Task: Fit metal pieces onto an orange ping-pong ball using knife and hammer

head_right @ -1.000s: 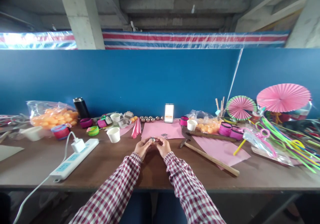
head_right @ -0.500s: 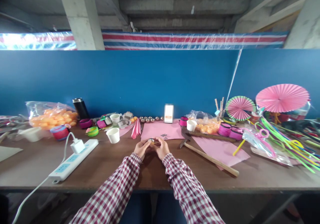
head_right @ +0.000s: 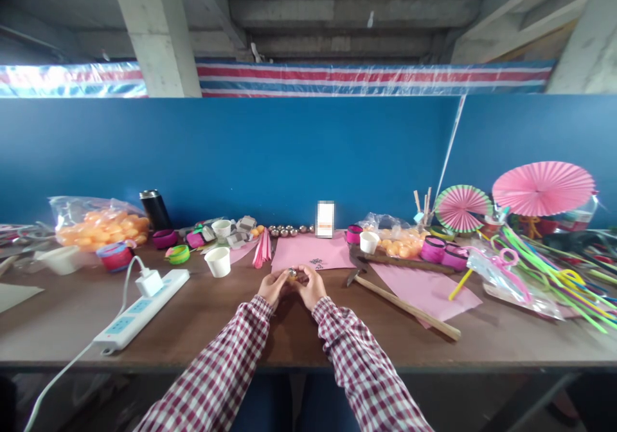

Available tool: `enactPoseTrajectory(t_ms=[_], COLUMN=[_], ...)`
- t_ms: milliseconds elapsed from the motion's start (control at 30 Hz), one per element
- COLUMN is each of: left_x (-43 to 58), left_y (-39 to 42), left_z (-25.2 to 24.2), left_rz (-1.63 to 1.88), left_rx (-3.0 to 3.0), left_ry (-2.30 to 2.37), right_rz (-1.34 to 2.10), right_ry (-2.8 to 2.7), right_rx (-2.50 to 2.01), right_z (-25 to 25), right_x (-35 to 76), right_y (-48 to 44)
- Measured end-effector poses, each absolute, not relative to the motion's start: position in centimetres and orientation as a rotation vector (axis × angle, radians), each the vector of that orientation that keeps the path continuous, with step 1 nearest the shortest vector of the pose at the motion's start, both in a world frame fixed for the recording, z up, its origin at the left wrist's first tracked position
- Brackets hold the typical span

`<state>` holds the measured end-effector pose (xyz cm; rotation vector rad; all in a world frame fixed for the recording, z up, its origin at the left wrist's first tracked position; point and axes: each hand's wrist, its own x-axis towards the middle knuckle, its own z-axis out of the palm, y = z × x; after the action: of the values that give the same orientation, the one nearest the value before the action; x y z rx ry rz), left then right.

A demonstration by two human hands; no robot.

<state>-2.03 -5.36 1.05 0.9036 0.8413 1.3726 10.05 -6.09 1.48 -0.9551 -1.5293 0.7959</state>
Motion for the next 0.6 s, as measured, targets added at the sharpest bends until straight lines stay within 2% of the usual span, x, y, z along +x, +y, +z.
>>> enactPoseTrajectory(t_ms=[600], left_x=[-2.17], left_y=[-5.22], left_z=[0.92], left_rz=[1.367], left_rx=[0.911], left_ry=[0.822], right_rz=[0.747], right_ry=[-1.551], right_rx=[-0.984], right_z=[1.46], right_x=[9.9], right_y=[-6.24])
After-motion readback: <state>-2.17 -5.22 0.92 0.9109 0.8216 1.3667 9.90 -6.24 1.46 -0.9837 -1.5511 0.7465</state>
